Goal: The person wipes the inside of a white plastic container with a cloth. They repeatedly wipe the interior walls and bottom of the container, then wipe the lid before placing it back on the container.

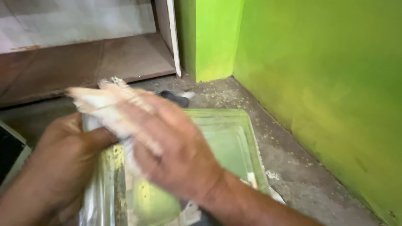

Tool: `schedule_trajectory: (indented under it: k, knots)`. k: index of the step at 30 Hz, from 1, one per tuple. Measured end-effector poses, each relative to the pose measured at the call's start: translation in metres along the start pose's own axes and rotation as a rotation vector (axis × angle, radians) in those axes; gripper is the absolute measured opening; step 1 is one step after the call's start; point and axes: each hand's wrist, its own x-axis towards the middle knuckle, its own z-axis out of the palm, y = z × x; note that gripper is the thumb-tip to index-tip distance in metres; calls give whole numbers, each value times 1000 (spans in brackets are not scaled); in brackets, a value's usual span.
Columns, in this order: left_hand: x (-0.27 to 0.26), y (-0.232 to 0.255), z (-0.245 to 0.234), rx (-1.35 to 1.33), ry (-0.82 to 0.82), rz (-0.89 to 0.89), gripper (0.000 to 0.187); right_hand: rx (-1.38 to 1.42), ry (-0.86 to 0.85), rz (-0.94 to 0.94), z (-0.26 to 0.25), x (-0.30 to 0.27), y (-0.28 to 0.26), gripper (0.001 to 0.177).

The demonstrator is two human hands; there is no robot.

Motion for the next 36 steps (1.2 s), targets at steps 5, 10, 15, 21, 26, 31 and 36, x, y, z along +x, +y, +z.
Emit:
schedule_trajectory:
  k: [5,10,15,21,26,31,36]
  knots:
    - [-21,14,14,5,275,-332,29,16,-95,769,-18,9,24,45]
    - [-9,-1,5,-19,173,-5,30,-223,-15,6,-1,-7,-14,46]
    - [-13,12,10,-103,255,-185,26,-133,-35,191,-6,-6,15,31]
    - [-20,25,22,-10,355,-245,22,18,-46,502,-22,-13,32,42]
    - [-13,17,15,-78,266,-113,24,-82,-74,69,2,-10,1,39]
    - [-17,18,12,-20,260,-111,25,-140,25,442,-14,-18,56,40]
    - [-20,18,12,157,367,-260,28,-49,-9,1163,-19,-49,97,44]
